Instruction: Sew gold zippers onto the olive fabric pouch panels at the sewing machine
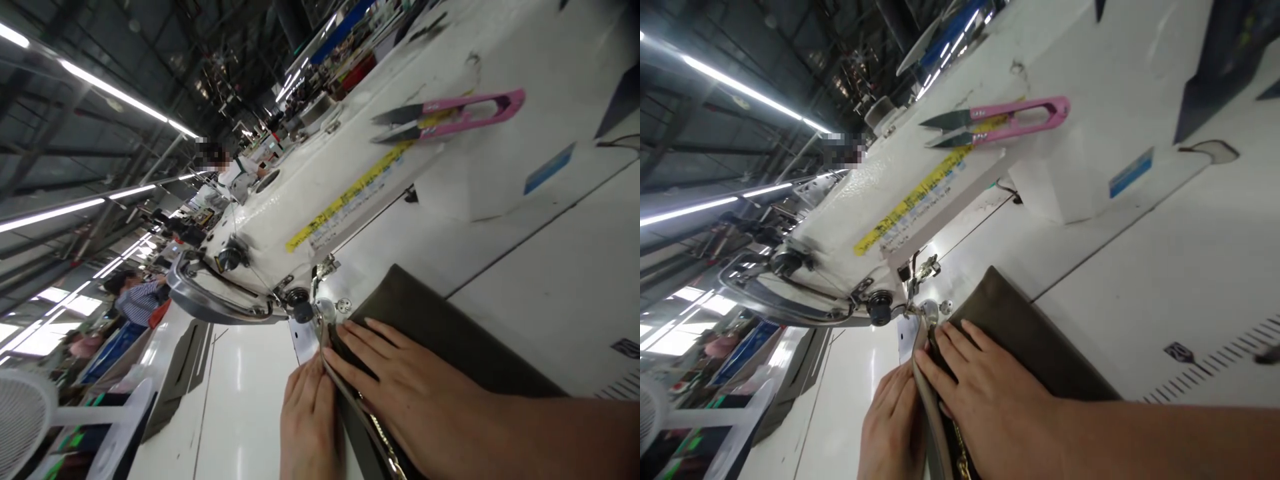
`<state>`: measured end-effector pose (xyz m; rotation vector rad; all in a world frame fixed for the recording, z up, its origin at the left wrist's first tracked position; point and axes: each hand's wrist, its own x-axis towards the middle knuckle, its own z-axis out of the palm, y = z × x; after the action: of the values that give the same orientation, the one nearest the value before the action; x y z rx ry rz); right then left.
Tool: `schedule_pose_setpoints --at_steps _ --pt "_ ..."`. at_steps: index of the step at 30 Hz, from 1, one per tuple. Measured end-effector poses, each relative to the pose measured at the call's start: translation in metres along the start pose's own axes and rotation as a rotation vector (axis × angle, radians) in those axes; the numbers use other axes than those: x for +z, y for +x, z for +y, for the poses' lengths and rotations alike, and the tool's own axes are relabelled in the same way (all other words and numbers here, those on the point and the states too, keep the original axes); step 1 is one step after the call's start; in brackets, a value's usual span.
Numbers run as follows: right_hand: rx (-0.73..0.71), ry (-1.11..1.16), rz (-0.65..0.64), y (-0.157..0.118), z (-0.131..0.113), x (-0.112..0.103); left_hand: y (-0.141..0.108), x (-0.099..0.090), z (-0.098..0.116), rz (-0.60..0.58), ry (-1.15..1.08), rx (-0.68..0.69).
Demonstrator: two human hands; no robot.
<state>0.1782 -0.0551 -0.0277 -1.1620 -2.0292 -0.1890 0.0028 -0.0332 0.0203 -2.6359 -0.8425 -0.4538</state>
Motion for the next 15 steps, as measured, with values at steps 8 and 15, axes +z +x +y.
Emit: schedule_pose_setpoints --at_steps 8,15 --pt "-0.097 -0.033 -0.024 -0.005 0.007 0.002 -0.003 -0.001 0.005 -0.074 -0.101 -0.029" --pt "-0.306 -0.128 -0.034 -0.006 0.018 -0.003 -0.008 0.003 0.023 -0.021 -0.18 -0.217"
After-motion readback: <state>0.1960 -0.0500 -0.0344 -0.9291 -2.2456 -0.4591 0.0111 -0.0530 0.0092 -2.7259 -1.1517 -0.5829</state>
